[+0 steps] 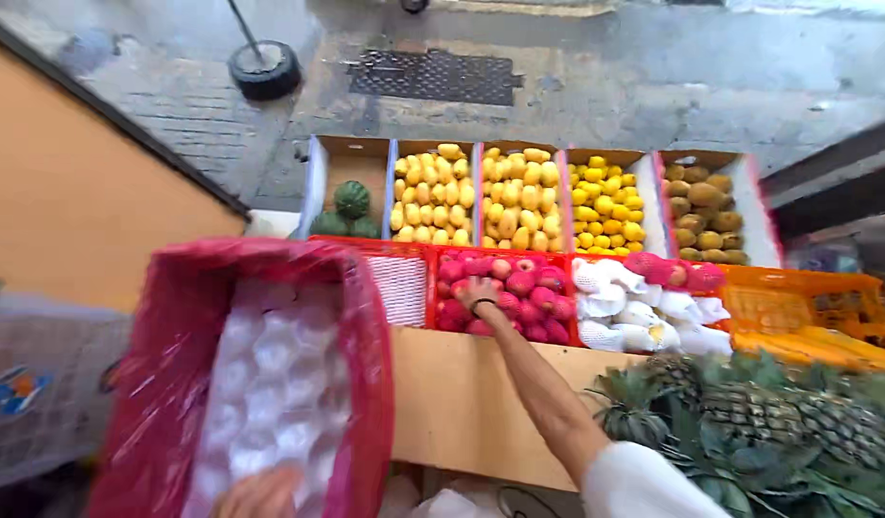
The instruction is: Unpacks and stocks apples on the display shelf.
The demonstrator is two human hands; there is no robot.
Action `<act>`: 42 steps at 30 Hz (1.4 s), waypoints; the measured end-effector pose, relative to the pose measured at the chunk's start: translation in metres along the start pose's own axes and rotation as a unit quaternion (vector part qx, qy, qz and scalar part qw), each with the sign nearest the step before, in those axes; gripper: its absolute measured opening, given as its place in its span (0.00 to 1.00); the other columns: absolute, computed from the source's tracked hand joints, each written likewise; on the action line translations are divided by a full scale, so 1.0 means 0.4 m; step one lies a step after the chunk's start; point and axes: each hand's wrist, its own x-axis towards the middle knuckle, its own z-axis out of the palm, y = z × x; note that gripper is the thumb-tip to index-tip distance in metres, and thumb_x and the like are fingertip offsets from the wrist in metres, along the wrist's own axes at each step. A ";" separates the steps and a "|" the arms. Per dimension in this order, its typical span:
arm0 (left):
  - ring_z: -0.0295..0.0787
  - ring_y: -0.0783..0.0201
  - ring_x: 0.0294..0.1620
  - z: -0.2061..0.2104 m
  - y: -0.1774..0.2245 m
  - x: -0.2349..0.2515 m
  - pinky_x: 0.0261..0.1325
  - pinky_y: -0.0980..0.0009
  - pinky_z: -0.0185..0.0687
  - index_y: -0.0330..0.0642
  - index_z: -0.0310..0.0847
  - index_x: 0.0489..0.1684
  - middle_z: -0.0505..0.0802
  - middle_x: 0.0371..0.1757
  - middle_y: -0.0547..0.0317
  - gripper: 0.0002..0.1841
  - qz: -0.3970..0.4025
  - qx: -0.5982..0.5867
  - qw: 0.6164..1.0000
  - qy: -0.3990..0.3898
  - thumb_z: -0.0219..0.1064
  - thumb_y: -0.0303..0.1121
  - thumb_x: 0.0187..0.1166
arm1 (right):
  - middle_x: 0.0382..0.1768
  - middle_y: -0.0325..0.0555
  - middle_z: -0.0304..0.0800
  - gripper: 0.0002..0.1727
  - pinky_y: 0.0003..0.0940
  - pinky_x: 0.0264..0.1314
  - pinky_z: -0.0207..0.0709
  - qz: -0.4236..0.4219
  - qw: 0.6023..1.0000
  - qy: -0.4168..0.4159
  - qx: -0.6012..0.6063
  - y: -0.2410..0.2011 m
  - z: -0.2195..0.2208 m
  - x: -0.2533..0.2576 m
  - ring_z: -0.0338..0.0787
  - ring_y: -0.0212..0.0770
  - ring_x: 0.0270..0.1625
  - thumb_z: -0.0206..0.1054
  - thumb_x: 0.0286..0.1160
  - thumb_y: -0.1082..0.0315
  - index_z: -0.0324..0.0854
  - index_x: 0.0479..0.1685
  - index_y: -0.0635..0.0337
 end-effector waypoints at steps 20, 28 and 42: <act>0.67 0.28 0.83 -0.020 -0.466 0.085 0.78 0.29 0.64 0.27 0.65 0.83 0.72 0.81 0.24 0.41 -0.437 -0.009 0.894 -0.099 0.74 0.46 0.74 | 0.61 0.45 0.92 0.16 0.57 0.78 0.72 -0.517 0.849 0.001 0.106 -0.428 0.147 -1.085 0.81 0.54 0.74 0.70 0.76 0.55 0.92 0.55 0.50; 0.90 0.32 0.57 -0.396 -0.204 -0.025 0.62 0.34 0.81 0.45 0.75 0.80 0.93 0.53 0.32 0.22 -0.314 0.079 0.946 0.005 0.57 0.38 0.91 | 0.63 0.39 0.91 0.17 0.52 0.83 0.69 -0.534 0.835 0.107 0.085 -0.403 0.216 -1.072 0.79 0.48 0.78 0.62 0.79 0.49 0.93 0.51 0.44; 0.86 0.73 0.36 -1.232 -0.568 -0.144 0.42 0.71 0.85 0.48 0.76 0.57 0.88 0.41 0.65 0.10 -0.340 -0.340 0.763 0.432 0.56 0.37 0.84 | 0.59 0.56 0.91 0.16 0.55 0.81 0.68 -0.503 0.860 0.070 0.048 -0.441 0.182 -1.095 0.81 0.62 0.72 0.64 0.78 0.59 0.93 0.50 0.57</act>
